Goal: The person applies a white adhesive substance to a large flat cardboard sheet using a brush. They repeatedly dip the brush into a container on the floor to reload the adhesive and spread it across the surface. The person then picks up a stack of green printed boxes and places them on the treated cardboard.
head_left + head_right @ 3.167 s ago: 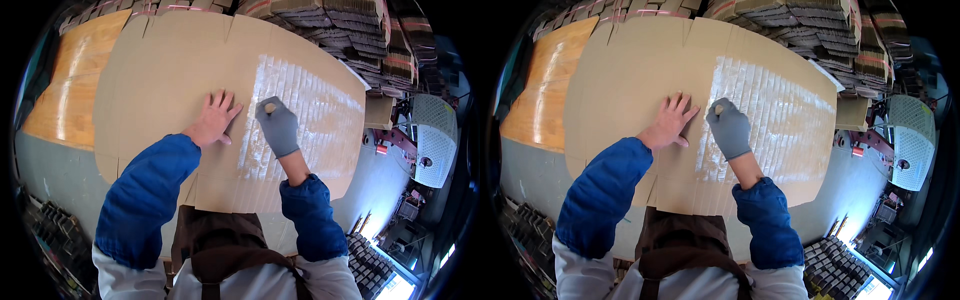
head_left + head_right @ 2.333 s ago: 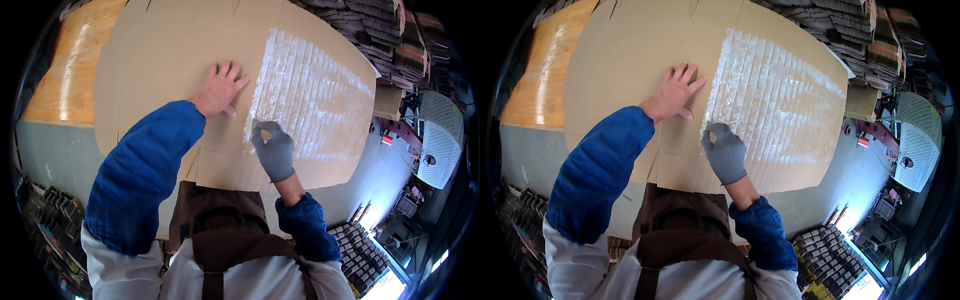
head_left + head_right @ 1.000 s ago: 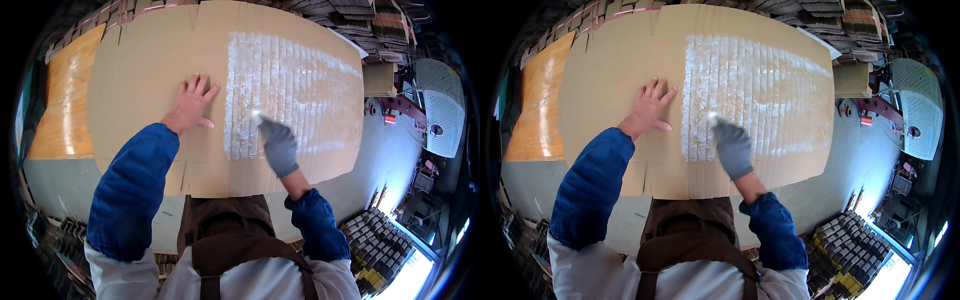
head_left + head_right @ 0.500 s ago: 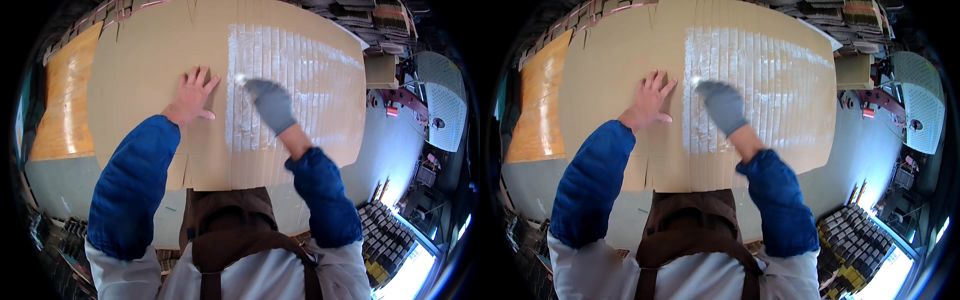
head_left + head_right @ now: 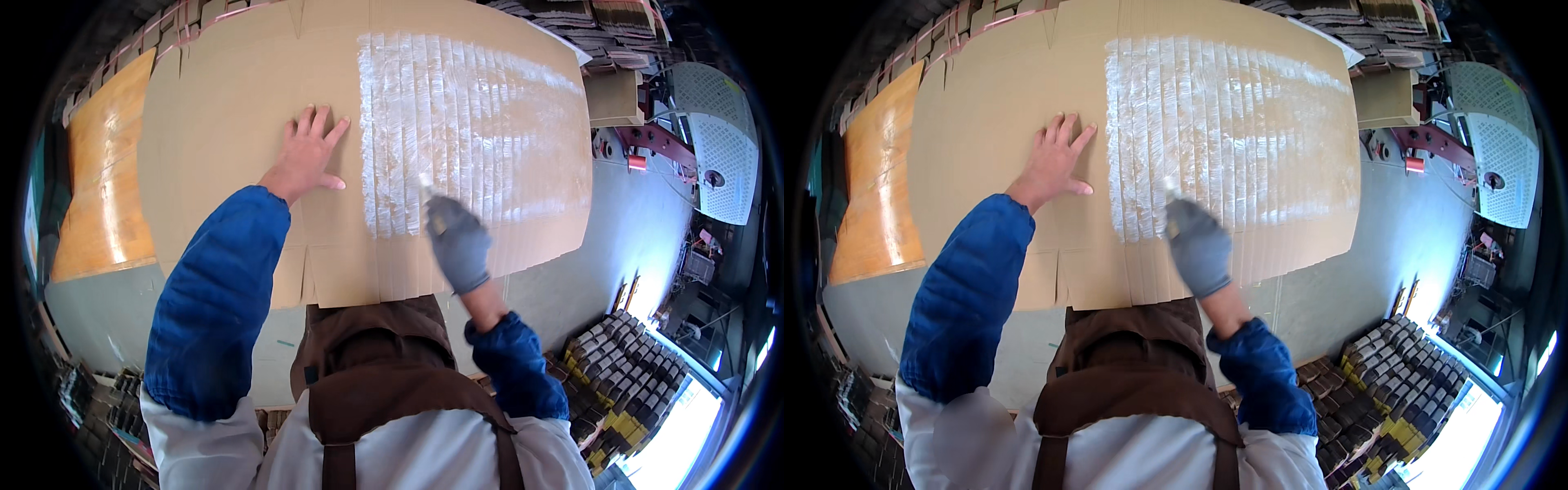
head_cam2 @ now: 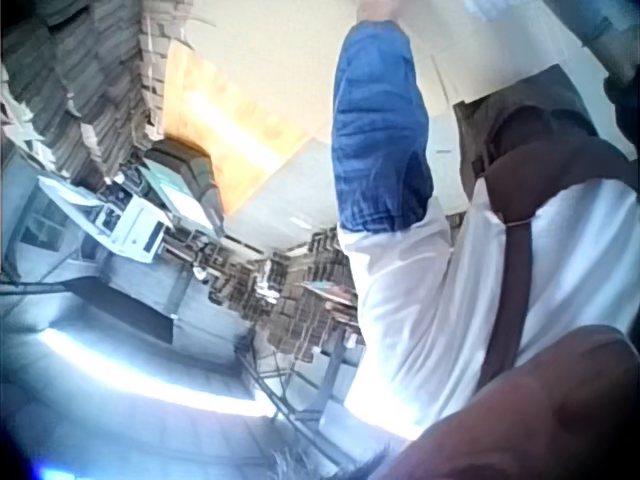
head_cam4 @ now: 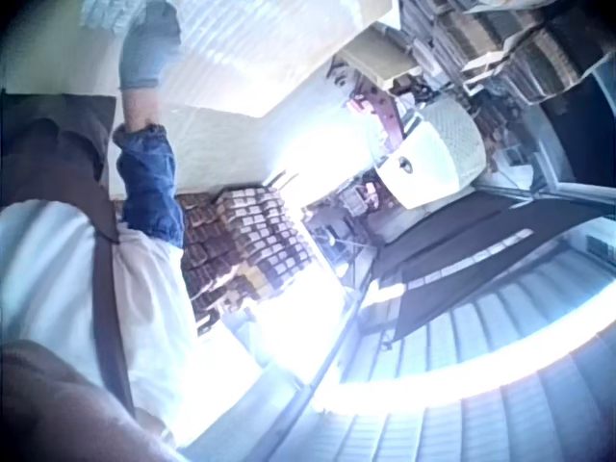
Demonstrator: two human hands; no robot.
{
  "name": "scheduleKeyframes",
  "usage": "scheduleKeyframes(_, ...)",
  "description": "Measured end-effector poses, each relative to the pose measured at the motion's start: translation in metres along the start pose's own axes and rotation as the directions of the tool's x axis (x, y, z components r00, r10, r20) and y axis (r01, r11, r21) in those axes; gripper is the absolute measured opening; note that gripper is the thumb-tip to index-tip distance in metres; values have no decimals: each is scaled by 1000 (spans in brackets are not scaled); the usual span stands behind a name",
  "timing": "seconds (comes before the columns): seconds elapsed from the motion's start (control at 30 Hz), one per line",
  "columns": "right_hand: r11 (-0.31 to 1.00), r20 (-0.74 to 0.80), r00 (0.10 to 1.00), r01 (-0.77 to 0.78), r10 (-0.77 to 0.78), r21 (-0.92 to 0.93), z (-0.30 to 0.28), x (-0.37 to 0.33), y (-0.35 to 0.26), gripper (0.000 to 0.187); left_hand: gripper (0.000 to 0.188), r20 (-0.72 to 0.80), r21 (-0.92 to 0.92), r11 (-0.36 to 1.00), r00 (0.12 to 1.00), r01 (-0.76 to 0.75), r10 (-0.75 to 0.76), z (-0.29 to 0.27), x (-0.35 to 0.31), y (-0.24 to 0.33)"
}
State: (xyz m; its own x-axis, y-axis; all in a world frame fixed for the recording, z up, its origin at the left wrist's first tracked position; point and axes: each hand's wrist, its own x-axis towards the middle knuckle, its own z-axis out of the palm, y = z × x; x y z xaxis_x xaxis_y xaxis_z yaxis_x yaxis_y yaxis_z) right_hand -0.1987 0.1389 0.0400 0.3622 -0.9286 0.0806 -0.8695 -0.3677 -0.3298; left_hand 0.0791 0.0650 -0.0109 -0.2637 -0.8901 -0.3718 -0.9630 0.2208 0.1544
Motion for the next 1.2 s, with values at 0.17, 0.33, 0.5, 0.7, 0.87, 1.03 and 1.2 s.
scheduleKeyframes(0.17,986,77,984,-161,158,33,18,-11,10,14,113,-8,4,1000,1000,-12,12,-1,-3,3)
scheduleKeyframes(0.33,983,-1,984,-177,177,44,-5,-29,-8,13,113,1,33,999,1000,2,-3,3,3,3)
scheduleKeyframes(0.5,958,-10,958,-285,285,15,-1,-40,21,14,114,19,50,999,1000,-7,6,6,-4,2)
scheduleKeyframes(0.7,980,1,980,-201,201,0,15,-48,11,12,114,-22,75,997,1000,-14,16,3,5,2)
scheduleKeyframes(0.87,970,-86,970,-216,226,110,-9,-41,10,10,112,-21,107,994,1000,-13,16,9,0,2)
scheduleKeyframes(1.03,973,-2,974,-228,228,-35,11,-43,39,10,112,-70,84,996,997,-19,25,10,4,-1)
scheduleKeyframes(1.2,976,-55,984,-159,168,150,0,5,7,11,113,1,78,997,1000,-12,12,3,2,5)
